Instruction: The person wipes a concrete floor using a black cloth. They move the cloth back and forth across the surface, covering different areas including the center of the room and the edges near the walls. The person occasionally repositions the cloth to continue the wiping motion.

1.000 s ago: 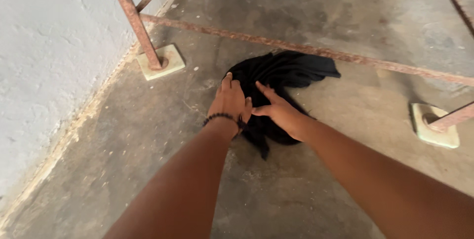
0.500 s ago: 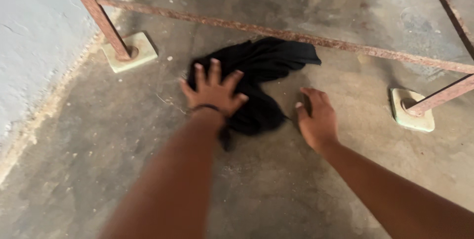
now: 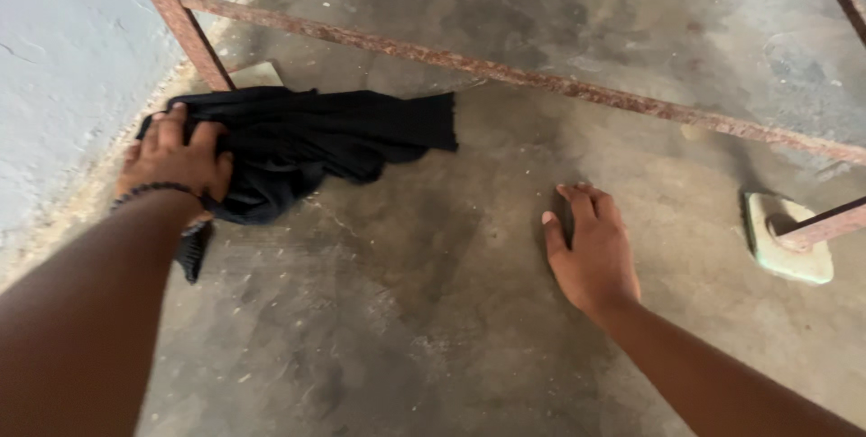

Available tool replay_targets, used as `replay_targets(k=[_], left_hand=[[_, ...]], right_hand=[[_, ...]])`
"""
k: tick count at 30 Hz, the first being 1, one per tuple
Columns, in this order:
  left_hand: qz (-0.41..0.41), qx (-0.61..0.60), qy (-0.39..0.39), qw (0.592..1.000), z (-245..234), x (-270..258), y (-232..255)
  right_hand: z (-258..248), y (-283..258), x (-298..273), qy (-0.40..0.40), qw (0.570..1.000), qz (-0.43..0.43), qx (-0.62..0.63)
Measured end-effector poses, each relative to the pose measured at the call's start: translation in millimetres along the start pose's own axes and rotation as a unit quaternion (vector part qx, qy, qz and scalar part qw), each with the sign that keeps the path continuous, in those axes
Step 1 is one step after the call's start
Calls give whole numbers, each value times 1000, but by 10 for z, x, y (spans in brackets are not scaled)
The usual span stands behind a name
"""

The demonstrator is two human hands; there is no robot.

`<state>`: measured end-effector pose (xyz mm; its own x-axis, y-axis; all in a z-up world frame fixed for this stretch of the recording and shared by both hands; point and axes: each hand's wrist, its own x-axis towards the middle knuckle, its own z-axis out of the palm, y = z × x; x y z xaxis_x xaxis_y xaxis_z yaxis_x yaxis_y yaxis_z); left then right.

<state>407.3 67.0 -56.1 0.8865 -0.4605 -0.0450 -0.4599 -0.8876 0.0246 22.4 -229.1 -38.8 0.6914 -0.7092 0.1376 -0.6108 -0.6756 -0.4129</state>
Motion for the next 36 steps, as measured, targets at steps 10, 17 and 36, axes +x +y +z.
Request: replay_targets(k=[10,17,36], left_hand=[[59,-95,90,990,254,-11,-419],[-28,-75,60,995,273,184,-440],[-13,8,55,998,166,135,-280]], right_hand=[[-50,6,-30,-17,999,25,-17],[-10,-7,5,-20,999,21,-21],[39,6,-20,10,999,-9,-43]])
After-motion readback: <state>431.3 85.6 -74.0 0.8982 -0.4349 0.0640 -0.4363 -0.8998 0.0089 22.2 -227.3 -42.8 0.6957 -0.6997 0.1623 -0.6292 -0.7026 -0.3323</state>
